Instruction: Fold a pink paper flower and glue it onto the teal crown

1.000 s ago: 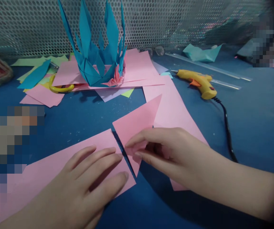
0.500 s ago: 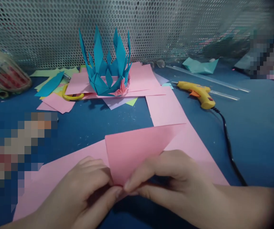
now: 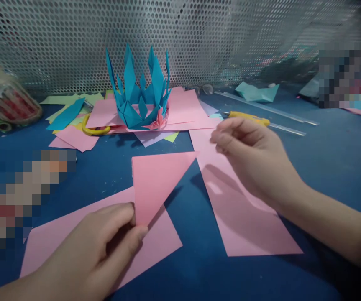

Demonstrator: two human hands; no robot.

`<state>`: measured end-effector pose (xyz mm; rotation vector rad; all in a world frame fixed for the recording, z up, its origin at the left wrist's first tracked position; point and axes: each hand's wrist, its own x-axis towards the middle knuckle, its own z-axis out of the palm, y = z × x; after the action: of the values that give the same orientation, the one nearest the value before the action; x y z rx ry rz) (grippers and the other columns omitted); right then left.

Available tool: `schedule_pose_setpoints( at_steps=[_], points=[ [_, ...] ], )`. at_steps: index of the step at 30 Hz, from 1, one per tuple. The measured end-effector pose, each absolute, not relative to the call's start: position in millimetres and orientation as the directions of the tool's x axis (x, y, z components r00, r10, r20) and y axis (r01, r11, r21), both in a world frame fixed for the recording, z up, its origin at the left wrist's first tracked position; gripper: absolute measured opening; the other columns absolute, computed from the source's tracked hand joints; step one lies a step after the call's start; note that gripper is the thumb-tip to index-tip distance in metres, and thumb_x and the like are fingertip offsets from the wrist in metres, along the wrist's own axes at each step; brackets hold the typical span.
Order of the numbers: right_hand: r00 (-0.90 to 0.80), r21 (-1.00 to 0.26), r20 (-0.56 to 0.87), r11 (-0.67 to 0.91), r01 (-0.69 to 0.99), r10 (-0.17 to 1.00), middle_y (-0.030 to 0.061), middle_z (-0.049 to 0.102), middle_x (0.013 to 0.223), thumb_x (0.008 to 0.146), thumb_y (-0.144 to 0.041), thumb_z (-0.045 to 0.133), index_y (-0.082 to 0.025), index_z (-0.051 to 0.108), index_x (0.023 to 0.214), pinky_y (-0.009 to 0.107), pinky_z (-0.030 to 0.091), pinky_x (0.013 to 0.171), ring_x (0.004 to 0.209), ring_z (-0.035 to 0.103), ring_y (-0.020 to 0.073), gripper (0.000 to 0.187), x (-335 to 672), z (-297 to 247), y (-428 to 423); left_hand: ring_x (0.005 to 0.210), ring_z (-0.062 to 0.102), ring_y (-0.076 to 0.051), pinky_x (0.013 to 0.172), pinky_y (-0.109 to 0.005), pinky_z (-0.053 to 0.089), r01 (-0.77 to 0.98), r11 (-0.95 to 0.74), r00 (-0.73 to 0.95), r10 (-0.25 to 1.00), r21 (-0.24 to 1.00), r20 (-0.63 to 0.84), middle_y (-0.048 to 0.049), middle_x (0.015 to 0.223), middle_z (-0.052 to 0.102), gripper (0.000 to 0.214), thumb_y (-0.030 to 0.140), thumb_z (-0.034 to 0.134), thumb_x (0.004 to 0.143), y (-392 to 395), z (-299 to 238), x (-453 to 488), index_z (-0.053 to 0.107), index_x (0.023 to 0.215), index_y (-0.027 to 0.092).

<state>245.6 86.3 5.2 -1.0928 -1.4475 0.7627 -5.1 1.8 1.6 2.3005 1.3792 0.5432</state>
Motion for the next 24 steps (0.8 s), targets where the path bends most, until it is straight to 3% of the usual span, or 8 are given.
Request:
schedule_pose_setpoints(
  at_steps=[2, 4, 7, 9, 16, 19, 22, 24],
  points=[
    [0.092, -0.812, 0.537, 0.484, 0.327, 0.839, -0.0034, 0.056, 0.074, 0.086, -0.012, 0.060, -0.023, 0.062, 0.085, 0.022, 0.049, 0.060, 0.064, 0.054, 0.0096, 0.011, 249, 5, 89, 0.039, 0.045, -0.006, 0.037, -0.015, 0.034, 0.745, -0.440, 0.439, 0.889, 0.502, 0.128, 0.0070, 0.048, 0.047, 0.038, 0.030, 0.042, 0.094, 1, 2, -6, 0.039, 0.057, 0.022],
    [0.005, -0.759, 0.583, 0.543, 0.359, 0.812, -0.0012, 0.059, 0.082, 0.088, -0.018, 0.061, -0.023, 0.064, 0.093, 0.025, 0.050, 0.068, 0.074, 0.057, 0.0120, 0.008, 246, 6, 82, 0.040, 0.045, -0.007, 0.037, -0.016, 0.034, 0.743, -0.448, 0.458, 0.882, 0.496, 0.111, 0.0067, 0.049, 0.047, 0.037, 0.030, 0.041, 0.094, 0, 2, -6, 0.040, 0.058, 0.022],
    [-0.437, -0.577, 0.570, 0.718, 0.390, 0.696, 0.0055, 0.062, 0.107, 0.086, -0.027, 0.069, -0.024, 0.062, 0.113, 0.031, 0.053, 0.082, 0.097, 0.060, 0.0181, 0.028, 235, 5, 66, 0.043, 0.047, -0.007, 0.039, -0.016, 0.035, 0.734, -0.469, 0.496, 0.864, 0.491, 0.083, 0.0065, 0.051, 0.051, 0.034, 0.027, 0.039, 0.094, 0, 1, -5, 0.043, 0.060, 0.022],
    [-0.611, -0.507, 0.512, 0.787, 0.352, 0.604, 0.0098, 0.058, 0.120, 0.086, -0.031, 0.070, -0.023, 0.058, 0.121, 0.034, 0.053, 0.091, 0.111, 0.057, 0.0210, 0.038, 229, 2, 58, 0.041, 0.044, -0.007, 0.039, -0.017, 0.032, 0.723, -0.510, 0.520, 0.846, 0.466, 0.118, 0.0070, 0.049, 0.048, 0.033, 0.024, 0.042, 0.091, 1, -1, -4, 0.041, 0.058, 0.022],
    [-0.622, -0.579, 0.502, 0.768, 0.274, 0.601, 0.0095, 0.054, 0.128, 0.084, -0.025, 0.072, -0.025, 0.044, 0.135, 0.035, 0.053, 0.096, 0.116, 0.055, 0.0206, 0.058, 226, -5, 54, 0.041, 0.041, -0.008, 0.041, -0.021, 0.029, 0.692, -0.602, 0.565, 0.795, 0.399, 0.219, 0.0071, 0.049, 0.048, 0.030, 0.022, 0.047, 0.087, -1, -6, -4, 0.040, 0.058, 0.021],
    [-0.625, -0.565, 0.522, 0.784, 0.257, 0.580, 0.0081, 0.059, 0.115, 0.086, -0.019, 0.069, -0.020, 0.051, 0.127, 0.029, 0.053, 0.092, 0.106, 0.058, 0.0172, 0.045, 226, -4, 55, 0.043, 0.042, -0.009, 0.042, -0.021, 0.031, 0.700, -0.604, 0.568, 0.795, 0.381, 0.215, 0.0068, 0.051, 0.049, 0.029, 0.022, 0.047, 0.087, -3, -8, -6, 0.039, 0.059, 0.022],
    [-0.642, -0.511, 0.533, 0.814, 0.275, 0.551, 0.0056, 0.062, 0.096, 0.086, -0.007, 0.062, -0.018, 0.062, 0.101, 0.023, 0.053, 0.078, 0.089, 0.060, 0.0140, 0.018, 227, -2, 55, 0.041, 0.041, -0.009, 0.039, -0.021, 0.030, 0.698, -0.598, 0.561, 0.799, 0.394, 0.219, 0.0080, 0.051, 0.046, 0.027, 0.028, 0.053, 0.086, -3, -8, -8, 0.039, 0.063, 0.023],
    [-0.661, -0.463, 0.536, 0.838, 0.290, 0.525, 0.0044, 0.063, 0.087, 0.085, -0.003, 0.058, -0.019, 0.062, 0.085, 0.024, 0.051, 0.071, 0.080, 0.059, 0.0136, 0.016, 228, -1, 56, 0.046, 0.045, -0.009, 0.042, -0.020, 0.037, 0.685, -0.606, 0.543, 0.795, 0.404, 0.271, 0.0073, 0.058, 0.049, 0.021, 0.026, 0.057, 0.085, -4, -8, -9, 0.042, 0.071, 0.024]
  ],
)
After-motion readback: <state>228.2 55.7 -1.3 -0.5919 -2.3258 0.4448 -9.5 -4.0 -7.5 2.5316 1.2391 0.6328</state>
